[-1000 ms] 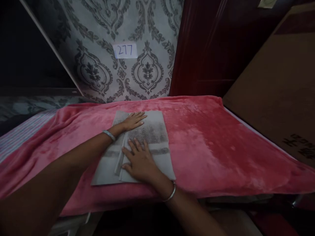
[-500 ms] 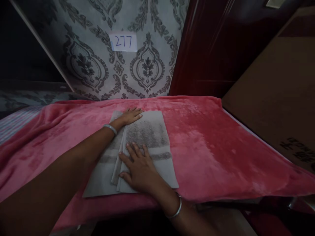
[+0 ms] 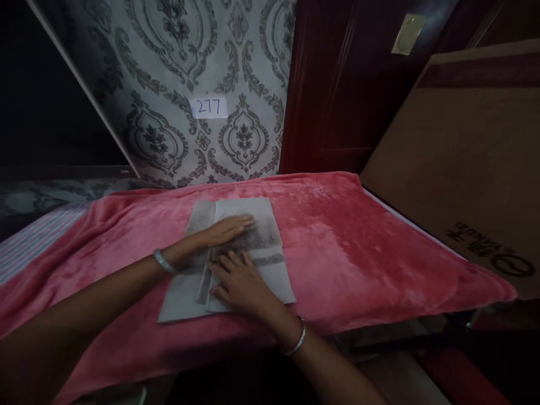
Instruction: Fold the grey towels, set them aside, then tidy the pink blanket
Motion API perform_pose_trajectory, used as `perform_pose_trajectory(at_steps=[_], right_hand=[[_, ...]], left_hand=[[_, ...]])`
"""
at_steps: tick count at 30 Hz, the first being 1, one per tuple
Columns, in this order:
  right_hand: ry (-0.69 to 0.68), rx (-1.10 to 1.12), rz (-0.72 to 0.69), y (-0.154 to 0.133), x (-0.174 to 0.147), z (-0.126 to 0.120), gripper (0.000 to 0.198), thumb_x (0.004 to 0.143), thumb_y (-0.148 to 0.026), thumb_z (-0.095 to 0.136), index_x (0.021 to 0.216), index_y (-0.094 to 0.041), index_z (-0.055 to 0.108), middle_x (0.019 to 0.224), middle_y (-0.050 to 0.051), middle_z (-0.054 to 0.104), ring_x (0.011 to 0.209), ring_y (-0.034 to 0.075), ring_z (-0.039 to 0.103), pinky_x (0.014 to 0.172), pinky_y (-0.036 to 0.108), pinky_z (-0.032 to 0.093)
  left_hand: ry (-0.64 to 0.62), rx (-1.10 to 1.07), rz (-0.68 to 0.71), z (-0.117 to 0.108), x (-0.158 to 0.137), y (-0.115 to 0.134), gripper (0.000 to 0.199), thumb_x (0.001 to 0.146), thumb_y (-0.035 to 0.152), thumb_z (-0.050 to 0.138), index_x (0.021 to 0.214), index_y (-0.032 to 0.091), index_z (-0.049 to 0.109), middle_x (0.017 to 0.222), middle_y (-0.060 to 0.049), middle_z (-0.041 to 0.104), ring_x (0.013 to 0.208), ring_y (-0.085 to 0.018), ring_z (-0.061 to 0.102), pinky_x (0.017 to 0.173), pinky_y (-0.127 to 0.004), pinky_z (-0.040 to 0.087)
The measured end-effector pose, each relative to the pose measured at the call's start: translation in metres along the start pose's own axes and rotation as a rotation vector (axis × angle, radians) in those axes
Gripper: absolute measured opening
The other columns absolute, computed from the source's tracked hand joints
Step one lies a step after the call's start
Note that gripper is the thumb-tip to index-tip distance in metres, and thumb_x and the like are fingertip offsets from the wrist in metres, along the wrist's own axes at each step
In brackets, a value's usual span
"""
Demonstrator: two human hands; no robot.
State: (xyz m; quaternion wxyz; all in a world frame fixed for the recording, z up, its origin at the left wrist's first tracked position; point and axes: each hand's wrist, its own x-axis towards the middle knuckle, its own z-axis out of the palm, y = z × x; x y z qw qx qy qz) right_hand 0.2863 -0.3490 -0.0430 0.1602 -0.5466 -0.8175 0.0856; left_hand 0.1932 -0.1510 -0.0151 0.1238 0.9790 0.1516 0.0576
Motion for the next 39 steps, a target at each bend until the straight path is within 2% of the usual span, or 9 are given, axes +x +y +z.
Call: perform_pose_trajectory(at_steps=[3,5,10,17,25,29,33,36,39], right_hand=[[0.003,0.002,-0.047,-0.006,-0.012,0.005,0.060,0.103,-0.055,0.051,0.157,-0.030,0.044,0.164,0.009,0.041,0.155,0.030,0.026,0.127,0.058,0.016],[0.001,-0.002,-0.052,-0.008,-0.016,0.008,0.061,0.103,-0.054,0.051,0.159,-0.031,0.042,0.167,0.008,0.035,0.157,0.030,0.023,0.128,0.058,0.013],[-0.037,0.020,-0.037,-0.009,-0.017,0.010,0.063,0.104,-0.056,0.048,0.161,-0.032,0.037,0.171,0.007,0.027,0.159,0.028,0.015,0.129,0.058,0.011],[-0.023,0.070,-0.038,-0.007,-0.018,0.008,0.063,0.104,-0.057,0.046,0.161,-0.032,0.035,0.172,0.005,0.023,0.160,0.027,0.011,0.129,0.058,0.009],[-0.007,0.091,-0.034,-0.010,-0.017,0.003,0.064,0.103,-0.058,0.049,0.160,-0.031,0.037,0.171,0.005,0.027,0.160,0.026,0.014,0.129,0.056,0.009],[0.013,0.103,-0.013,-0.005,-0.025,-0.007,0.063,0.104,-0.055,0.047,0.160,-0.026,0.038,0.166,0.008,0.039,0.157,0.026,0.023,0.129,0.055,0.011],[0.027,0.059,0.066,0.004,-0.034,-0.006,0.060,0.104,-0.055,0.049,0.158,-0.030,0.043,0.167,0.007,0.036,0.157,0.030,0.021,0.128,0.059,0.010],[-0.014,0.046,0.072,0.007,-0.038,0.001,0.068,0.101,-0.059,0.052,0.161,-0.034,0.036,0.173,0.005,0.021,0.160,0.034,0.010,0.127,0.063,0.007],[-0.033,0.071,0.065,0.006,-0.040,0.002,0.067,0.102,-0.058,0.049,0.163,-0.035,0.031,0.174,0.004,0.016,0.160,0.032,0.005,0.128,0.063,0.005]], left_hand=[[-0.106,-0.042,0.128,0.018,-0.019,0.018,0.061,0.105,0.058,0.022,0.160,0.036,0.036,0.170,-0.002,0.030,0.159,-0.023,0.020,0.129,-0.053,0.010],[-0.114,0.018,0.114,0.024,-0.021,0.017,0.062,0.105,0.059,0.027,0.162,0.036,0.032,0.172,-0.003,0.023,0.161,-0.025,0.013,0.128,-0.057,0.005],[-0.056,0.170,-0.108,0.018,0.008,-0.016,0.066,0.102,0.062,0.035,0.162,0.035,0.033,0.172,-0.007,0.022,0.160,-0.032,0.015,0.126,-0.062,0.012],[-0.050,0.181,-0.386,0.002,0.045,-0.068,0.068,0.102,0.061,0.029,0.163,0.031,0.030,0.173,-0.008,0.019,0.160,-0.033,0.015,0.126,-0.059,0.012],[-0.023,0.263,-0.461,-0.012,0.053,-0.061,0.068,0.103,0.055,0.032,0.161,0.021,0.035,0.170,-0.016,0.026,0.158,-0.035,0.021,0.125,-0.065,0.009],[0.040,0.273,-0.293,-0.016,0.052,-0.031,0.067,0.103,0.055,0.033,0.159,0.019,0.041,0.171,-0.015,0.022,0.159,-0.035,0.018,0.127,-0.060,0.010],[-0.100,0.167,0.054,0.004,0.058,0.001,0.068,0.103,0.061,0.029,0.163,0.028,0.031,0.171,-0.009,0.025,0.160,-0.027,0.018,0.128,-0.054,0.013],[-0.176,0.161,0.106,0.022,0.072,0.008,0.074,0.102,0.064,0.033,0.164,0.025,0.025,0.172,-0.013,0.021,0.160,-0.028,0.015,0.128,-0.056,0.010],[-0.166,0.166,0.069,0.027,0.092,-0.005,0.073,0.102,0.062,0.033,0.164,0.025,0.025,0.172,-0.014,0.021,0.160,-0.027,0.014,0.128,-0.055,0.009]])
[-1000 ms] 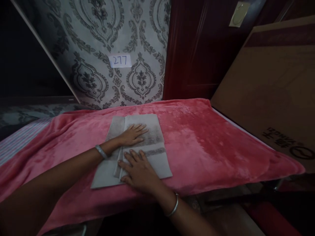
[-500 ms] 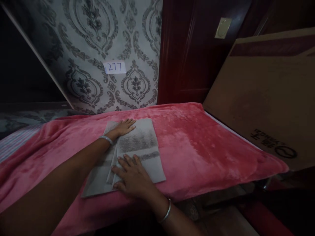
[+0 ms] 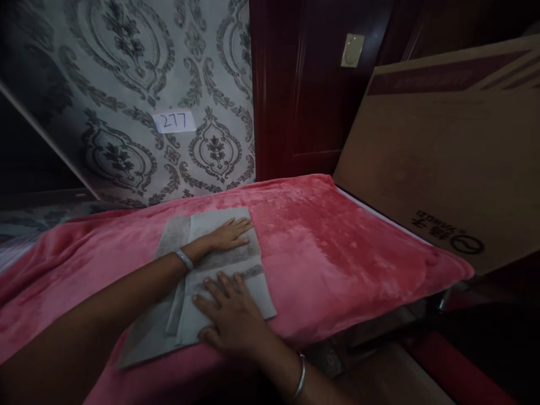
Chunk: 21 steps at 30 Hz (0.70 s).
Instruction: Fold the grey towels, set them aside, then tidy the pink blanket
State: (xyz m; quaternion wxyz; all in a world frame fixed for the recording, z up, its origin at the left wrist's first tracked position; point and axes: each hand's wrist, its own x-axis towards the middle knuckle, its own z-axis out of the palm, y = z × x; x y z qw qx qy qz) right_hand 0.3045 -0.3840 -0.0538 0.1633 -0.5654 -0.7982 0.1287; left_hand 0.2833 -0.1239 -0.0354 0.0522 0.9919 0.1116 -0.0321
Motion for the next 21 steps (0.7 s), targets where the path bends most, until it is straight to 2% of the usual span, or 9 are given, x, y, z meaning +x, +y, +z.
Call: perform_pose_trajectory(at_steps=[6,11,15,17,19,21], right_hand=[[0.011,0.086,-0.006,0.000,-0.003,-0.007,0.066,0.103,-0.060,0.046,0.163,-0.037,0.032,0.173,0.004,0.017,0.160,0.031,0.006,0.129,0.062,0.005],[0.000,0.107,-0.021,0.004,-0.002,-0.005,0.068,0.103,-0.060,0.047,0.164,-0.038,0.028,0.173,0.002,0.016,0.160,0.030,0.006,0.129,0.060,0.009],[0.006,0.156,-0.023,0.004,-0.003,-0.003,0.066,0.103,-0.059,0.047,0.163,-0.038,0.029,0.173,0.002,0.016,0.161,0.030,0.004,0.129,0.060,0.006],[0.010,0.159,-0.016,0.004,-0.002,-0.002,0.066,0.103,-0.060,0.046,0.163,-0.038,0.029,0.174,0.002,0.016,0.161,0.030,0.003,0.129,0.061,0.004],[0.004,0.139,-0.012,0.005,-0.002,0.001,0.067,0.103,-0.060,0.046,0.163,-0.038,0.029,0.174,0.003,0.016,0.161,0.031,0.002,0.128,0.064,0.004],[-0.008,0.100,-0.009,0.006,-0.001,0.005,0.067,0.102,-0.060,0.047,0.163,-0.039,0.029,0.174,0.003,0.016,0.160,0.032,0.002,0.127,0.066,0.005]], left_hand=[[0.050,-0.009,-0.107,-0.007,0.032,-0.044,0.069,0.102,0.058,0.033,0.162,0.023,0.033,0.171,-0.011,0.022,0.160,-0.025,0.015,0.129,-0.049,0.011],[0.076,-0.035,-0.120,-0.008,0.045,-0.064,0.070,0.101,0.058,0.033,0.161,0.021,0.036,0.169,-0.010,0.032,0.157,-0.024,0.027,0.128,-0.041,0.021],[0.153,0.036,-0.197,-0.009,0.046,-0.061,0.063,0.102,0.051,0.033,0.159,0.023,0.041,0.166,-0.009,0.038,0.155,-0.027,0.030,0.127,-0.050,0.022],[0.255,0.117,-0.303,-0.011,0.044,-0.054,0.062,0.102,0.047,0.036,0.157,0.020,0.043,0.165,-0.013,0.040,0.155,-0.031,0.030,0.126,-0.054,0.021],[0.333,0.175,-0.367,-0.016,0.040,-0.046,0.061,0.101,0.042,0.038,0.153,0.013,0.047,0.162,-0.018,0.042,0.153,-0.034,0.033,0.125,-0.054,0.024],[0.331,0.176,-0.326,-0.024,0.033,-0.040,0.058,0.101,0.039,0.038,0.149,0.011,0.052,0.158,-0.020,0.047,0.149,-0.033,0.039,0.124,-0.051,0.028]])
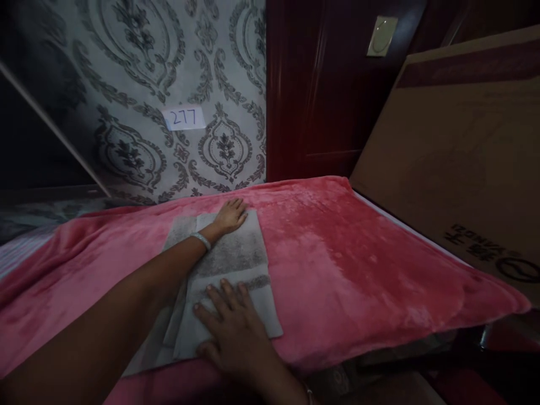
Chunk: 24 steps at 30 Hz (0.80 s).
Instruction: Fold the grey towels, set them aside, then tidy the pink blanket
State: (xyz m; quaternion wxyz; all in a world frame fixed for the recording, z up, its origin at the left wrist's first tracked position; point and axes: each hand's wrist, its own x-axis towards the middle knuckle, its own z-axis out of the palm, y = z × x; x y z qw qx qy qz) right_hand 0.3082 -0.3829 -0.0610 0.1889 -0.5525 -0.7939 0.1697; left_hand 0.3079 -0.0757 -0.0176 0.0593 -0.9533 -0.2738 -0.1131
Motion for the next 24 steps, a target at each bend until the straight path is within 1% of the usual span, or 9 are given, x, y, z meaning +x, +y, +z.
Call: perform_pose_trajectory(at_steps=[3,5,7,9,12,15,18,21,24], right_hand=[[0.003,-0.062,0.004,0.002,0.000,0.001,0.067,0.101,-0.058,0.051,0.163,-0.039,0.031,0.174,0.003,0.016,0.160,0.032,0.005,0.126,0.065,0.007],[0.012,-0.079,0.001,0.000,0.000,-0.002,0.065,0.101,-0.058,0.051,0.161,-0.037,0.037,0.173,0.004,0.021,0.160,0.034,0.009,0.126,0.066,0.008],[0.021,-0.076,-0.017,-0.005,0.004,-0.008,0.061,0.102,-0.058,0.049,0.157,-0.033,0.044,0.170,0.006,0.030,0.159,0.033,0.016,0.126,0.065,0.009],[0.025,-0.074,-0.056,-0.013,0.011,-0.012,0.057,0.104,-0.057,0.046,0.156,-0.033,0.047,0.167,0.006,0.037,0.158,0.031,0.020,0.127,0.062,0.010],[0.005,-0.097,-0.090,-0.022,0.022,-0.008,0.061,0.103,-0.058,0.047,0.159,-0.033,0.041,0.169,0.005,0.031,0.159,0.029,0.016,0.127,0.060,0.010],[-0.024,-0.119,-0.069,-0.025,0.028,0.004,0.068,0.102,-0.058,0.050,0.162,-0.031,0.035,0.172,0.006,0.024,0.160,0.030,0.010,0.128,0.061,0.007],[-0.034,-0.139,-0.054,-0.023,0.028,0.012,0.067,0.103,-0.057,0.049,0.163,-0.031,0.033,0.173,0.004,0.021,0.161,0.029,0.006,0.128,0.060,0.005],[-0.044,-0.167,-0.049,-0.021,0.027,0.013,0.067,0.103,-0.055,0.050,0.163,-0.032,0.032,0.173,0.003,0.021,0.161,0.028,0.006,0.128,0.060,0.006],[-0.036,-0.203,-0.047,-0.021,0.027,0.010,0.065,0.103,-0.052,0.051,0.163,-0.033,0.032,0.172,0.004,0.023,0.160,0.027,0.009,0.127,0.061,0.009]], left_hand=[[-0.088,-0.068,0.122,-0.018,-0.020,-0.002,0.053,0.101,0.040,0.037,0.146,0.018,0.057,0.150,-0.015,0.057,0.142,-0.028,0.049,0.122,-0.046,0.034],[-0.164,-0.110,0.183,-0.028,-0.044,-0.009,0.055,0.102,0.045,0.038,0.149,0.022,0.055,0.151,-0.011,0.057,0.143,-0.025,0.049,0.123,-0.042,0.033],[-0.236,-0.135,0.235,-0.034,-0.074,-0.017,0.059,0.102,0.053,0.038,0.154,0.026,0.049,0.159,-0.009,0.049,0.150,-0.025,0.041,0.125,-0.044,0.028],[-0.277,-0.136,0.243,-0.034,-0.103,-0.027,0.063,0.102,0.058,0.038,0.157,0.029,0.043,0.165,-0.008,0.041,0.156,-0.027,0.029,0.128,-0.051,0.020],[-0.268,-0.118,0.120,-0.024,-0.126,-0.043,0.065,0.103,0.058,0.034,0.161,0.030,0.035,0.171,-0.009,0.027,0.159,-0.028,0.019,0.128,-0.056,0.014],[-0.244,-0.120,-0.023,-0.010,-0.123,-0.055,0.066,0.104,0.057,0.031,0.163,0.028,0.031,0.173,-0.010,0.018,0.160,-0.029,0.014,0.127,-0.057,0.014],[-0.248,-0.137,-0.083,-0.003,-0.112,-0.060,0.068,0.103,0.058,0.030,0.164,0.027,0.029,0.173,-0.010,0.017,0.160,-0.028,0.013,0.128,-0.056,0.011],[-0.249,-0.161,-0.123,-0.004,-0.105,-0.059,0.068,0.103,0.058,0.030,0.163,0.026,0.030,0.173,-0.010,0.019,0.160,-0.029,0.016,0.128,-0.055,0.011],[-0.263,-0.151,-0.139,-0.011,-0.104,-0.052,0.069,0.103,0.058,0.030,0.164,0.024,0.029,0.173,-0.010,0.019,0.160,-0.028,0.016,0.128,-0.052,0.012]])
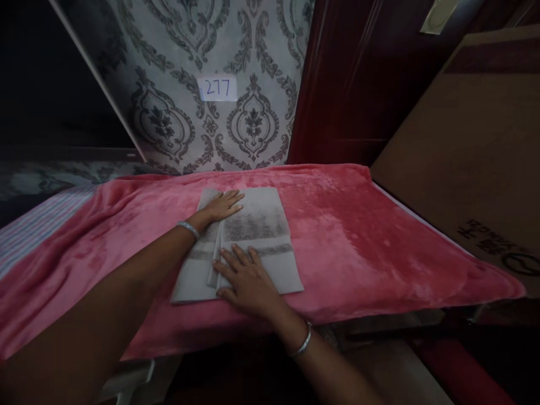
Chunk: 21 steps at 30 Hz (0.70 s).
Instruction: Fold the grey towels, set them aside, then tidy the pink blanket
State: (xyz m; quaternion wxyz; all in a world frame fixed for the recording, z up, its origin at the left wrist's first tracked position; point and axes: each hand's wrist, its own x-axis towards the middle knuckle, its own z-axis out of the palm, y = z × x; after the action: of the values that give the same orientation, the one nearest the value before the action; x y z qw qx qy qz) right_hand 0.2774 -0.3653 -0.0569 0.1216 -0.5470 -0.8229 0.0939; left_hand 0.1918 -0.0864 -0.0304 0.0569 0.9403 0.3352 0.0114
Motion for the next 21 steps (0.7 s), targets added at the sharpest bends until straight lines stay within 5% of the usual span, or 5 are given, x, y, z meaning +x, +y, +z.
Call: perform_pose_trajectory(at_steps=[7,13,17,21], right_hand=[[0.051,-0.061,-0.006,0.000,-0.002,0.003,0.069,0.103,-0.050,0.050,0.164,-0.028,0.030,0.170,0.008,0.028,0.159,0.028,0.015,0.127,0.061,0.012],[0.153,0.202,-0.007,0.025,0.002,-0.003,0.059,0.105,-0.045,0.040,0.159,-0.021,0.042,0.162,0.011,0.044,0.153,0.026,0.035,0.124,0.054,0.027],[0.356,0.289,0.102,0.052,0.003,-0.016,0.055,0.102,-0.041,0.042,0.152,-0.020,0.053,0.153,0.012,0.056,0.144,0.025,0.049,0.120,0.050,0.037],[0.370,0.239,0.156,0.060,0.005,-0.016,0.049,0.100,-0.034,0.046,0.144,-0.018,0.060,0.149,0.012,0.060,0.142,0.026,0.051,0.120,0.050,0.038]], left_hand=[[0.010,0.068,-0.045,-0.016,-0.035,0.014,0.065,0.103,0.058,0.033,0.157,0.023,0.042,0.169,-0.013,0.032,0.157,-0.032,0.024,0.127,-0.058,0.015],[0.185,-0.019,0.034,-0.008,-0.135,0.014,0.049,0.100,0.036,0.046,0.144,0.017,0.057,0.155,-0.015,0.051,0.146,-0.029,0.042,0.123,-0.048,0.031],[0.340,-0.116,0.090,0.013,-0.206,0.043,0.031,0.097,0.028,0.047,0.115,0.021,0.071,0.115,-0.011,0.071,0.111,-0.027,0.062,0.101,-0.047,0.048],[0.333,-0.104,0.167,0.028,-0.240,0.076,0.029,0.091,0.020,0.054,0.116,0.023,0.069,0.116,-0.010,0.069,0.109,-0.028,0.060,0.094,-0.047,0.048]])
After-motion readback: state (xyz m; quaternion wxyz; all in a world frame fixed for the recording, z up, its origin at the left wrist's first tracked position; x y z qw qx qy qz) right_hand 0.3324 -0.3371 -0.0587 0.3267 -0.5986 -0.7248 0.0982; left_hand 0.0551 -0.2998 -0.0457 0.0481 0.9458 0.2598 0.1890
